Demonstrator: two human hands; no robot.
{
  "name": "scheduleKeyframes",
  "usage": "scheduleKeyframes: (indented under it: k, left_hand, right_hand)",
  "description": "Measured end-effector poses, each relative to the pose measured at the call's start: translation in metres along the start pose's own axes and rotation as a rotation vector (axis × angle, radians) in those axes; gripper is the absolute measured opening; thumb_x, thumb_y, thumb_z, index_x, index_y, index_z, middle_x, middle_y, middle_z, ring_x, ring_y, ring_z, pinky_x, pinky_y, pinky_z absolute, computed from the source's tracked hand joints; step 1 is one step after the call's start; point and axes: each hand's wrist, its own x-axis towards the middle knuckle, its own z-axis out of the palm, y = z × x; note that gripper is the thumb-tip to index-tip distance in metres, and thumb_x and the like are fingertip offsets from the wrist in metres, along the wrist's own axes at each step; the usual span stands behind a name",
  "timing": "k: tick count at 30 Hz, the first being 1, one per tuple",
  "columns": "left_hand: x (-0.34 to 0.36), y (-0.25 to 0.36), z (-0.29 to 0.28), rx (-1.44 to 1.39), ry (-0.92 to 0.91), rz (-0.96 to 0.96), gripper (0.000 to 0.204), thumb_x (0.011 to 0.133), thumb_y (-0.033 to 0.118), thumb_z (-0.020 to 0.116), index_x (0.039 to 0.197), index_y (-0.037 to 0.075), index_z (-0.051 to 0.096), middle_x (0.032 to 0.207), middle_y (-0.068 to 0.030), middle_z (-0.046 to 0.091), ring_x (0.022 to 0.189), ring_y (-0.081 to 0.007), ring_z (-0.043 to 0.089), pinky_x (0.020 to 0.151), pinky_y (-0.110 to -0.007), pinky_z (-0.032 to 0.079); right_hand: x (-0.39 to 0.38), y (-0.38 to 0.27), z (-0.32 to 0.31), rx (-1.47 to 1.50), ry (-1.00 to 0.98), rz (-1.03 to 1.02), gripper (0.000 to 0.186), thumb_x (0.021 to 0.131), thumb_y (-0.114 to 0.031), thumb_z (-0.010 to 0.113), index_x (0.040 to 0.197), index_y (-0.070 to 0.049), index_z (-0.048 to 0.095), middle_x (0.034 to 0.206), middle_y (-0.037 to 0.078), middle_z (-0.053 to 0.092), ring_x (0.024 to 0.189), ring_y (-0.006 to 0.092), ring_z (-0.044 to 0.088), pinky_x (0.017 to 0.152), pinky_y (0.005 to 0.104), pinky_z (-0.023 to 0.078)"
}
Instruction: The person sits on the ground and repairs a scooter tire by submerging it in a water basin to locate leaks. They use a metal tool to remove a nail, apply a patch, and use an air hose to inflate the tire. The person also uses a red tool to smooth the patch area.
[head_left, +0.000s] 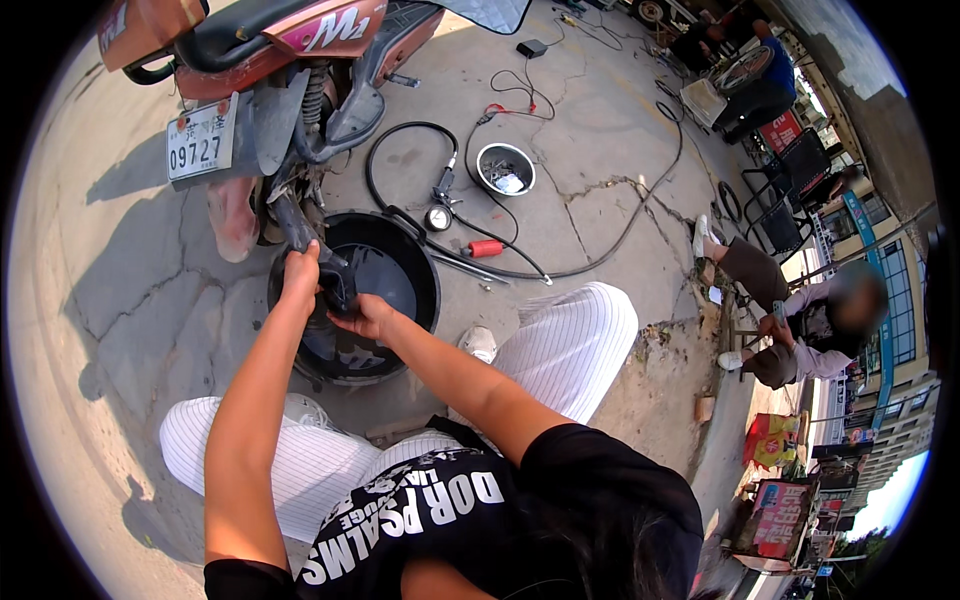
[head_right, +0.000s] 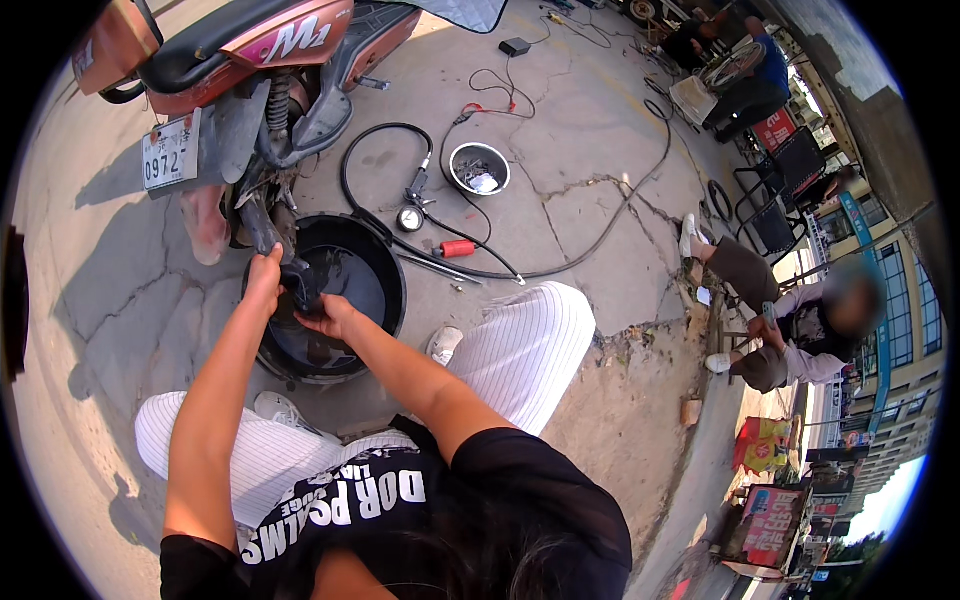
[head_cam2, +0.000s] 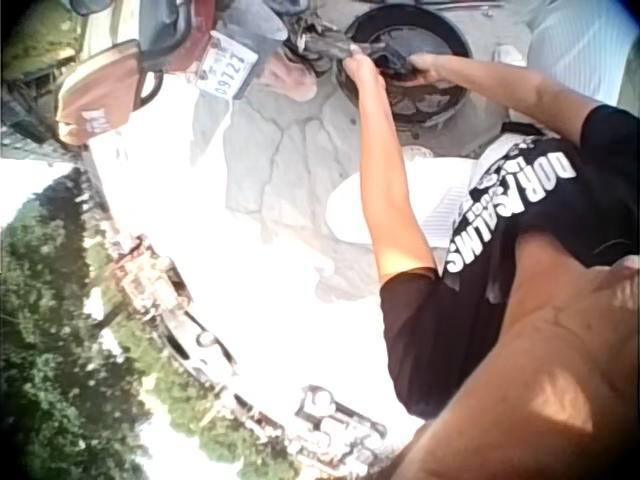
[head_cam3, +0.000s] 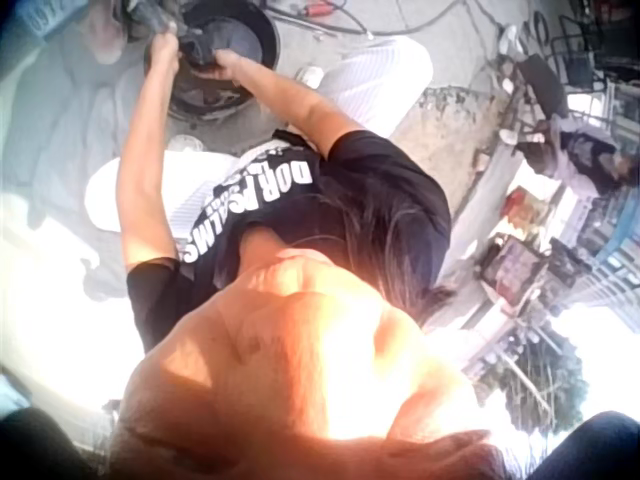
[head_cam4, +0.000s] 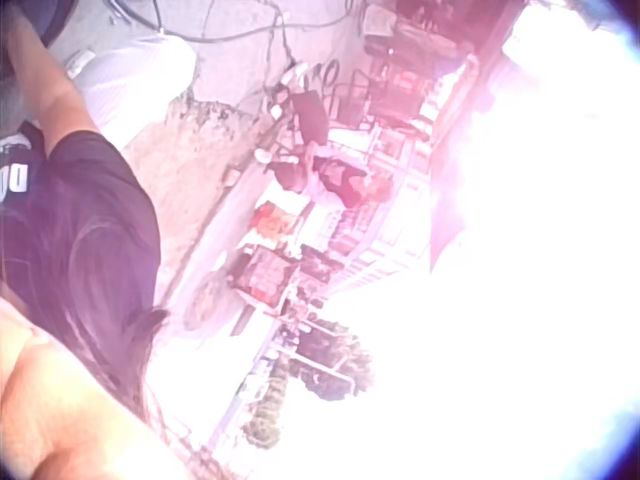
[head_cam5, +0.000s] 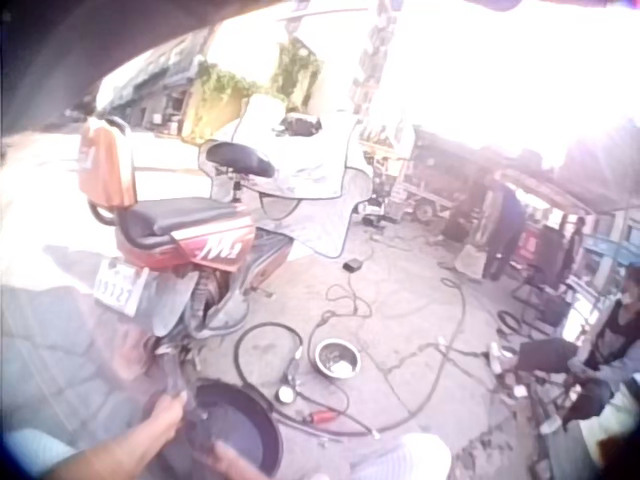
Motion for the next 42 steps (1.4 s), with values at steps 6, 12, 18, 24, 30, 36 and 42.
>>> scheduleKeyframes:
  k: [6,12,18,24,30,36,42]
  left_hand:
    - [0.004,-0.003,-0.004,0.045,-0.021,-0.006,0.031,0.094,0.035,0.049,0.108,0.007,0.047,0.088,-0.0055,0.06,0.073,-0.018,0.062,0.059,-0.035,0.047]
    - [0.014,-0.01,-0.007,0.033,-0.009,-0.016,0.031,0.093,0.034,0.05,0.106,0.006,0.049,0.087,-0.0063,0.06,0.071,-0.0193,0.061,0.058,-0.037,0.048]
    - [0.014,-0.01,-0.007,-0.024,-0.032,-0.009,0.033,0.092,0.035,0.052,0.105,0.005,0.052,0.086,-0.0059,0.059,0.07,-0.0187,0.06,0.055,-0.036,0.047]
    - [-0.002,0.0,-0.006,-0.013,-0.007,-0.017,0.033,0.092,0.034,0.053,0.106,0.004,0.052,0.086,-0.0066,0.059,0.072,-0.0196,0.062,0.057,-0.037,0.05]
    - [0.006,-0.005,-0.01,0.007,-0.008,-0.011,0.033,0.091,0.036,0.053,0.104,0.006,0.05,0.084,-0.0058,0.059,0.068,-0.0188,0.061,0.053,-0.036,0.047]
    - [0.004,-0.005,-0.007,0.007,0.013,-0.015,0.035,0.091,0.036,0.053,0.103,0.004,0.053,0.086,-0.0068,0.059,0.071,-0.0196,0.059,0.057,-0.037,0.046]
    - [0.0,-0.001,-0.009,0.015,0.04,-0.015,0.033,0.091,0.035,0.053,0.102,0.003,0.053,0.085,-0.0064,0.059,0.069,-0.019,0.059,0.054,-0.036,0.046]
  right_hand:
    - [-0.001,0.002,0.002,0.004,0.014,-0.025,0.029,0.085,-0.003,0.04,0.11,0.007,0.051,0.101,0.021,0.059,0.094,0.0334,0.062,0.085,0.0417,0.053]
    - [0.001,0.004,0.001,-0.026,0.04,-0.023,0.029,0.088,-0.007,0.039,0.111,0.005,0.052,0.104,0.02,0.059,0.095,0.0336,0.061,0.087,0.0428,0.052]
    - [0.008,0.006,-0.004,-0.012,0.02,-0.014,0.028,0.089,-0.008,0.039,0.11,0.004,0.053,0.105,0.019,0.058,0.095,0.033,0.061,0.086,0.0426,0.052]
    - [0.003,0.006,0.001,-0.025,0.032,-0.026,0.027,0.089,-0.007,0.04,0.109,0.005,0.054,0.104,0.019,0.059,0.094,0.0325,0.061,0.086,0.042,0.052]
    - [0.001,0.006,0.005,-0.017,0.033,-0.011,0.026,0.089,-0.007,0.04,0.108,0.005,0.054,0.102,0.02,0.059,0.093,0.0325,0.062,0.085,0.041,0.053]
    - [0.003,0.005,-0.001,-0.03,0.016,-0.019,0.026,0.09,-0.007,0.039,0.108,0.005,0.054,0.103,0.02,0.059,0.093,0.0328,0.062,0.084,0.0408,0.054]
    - [0.004,0.005,0.003,-0.023,0.024,0.009,0.028,0.096,-0.015,0.033,0.102,-0.001,0.056,0.099,0.016,0.061,0.09,0.0292,0.062,0.081,0.0412,0.054]
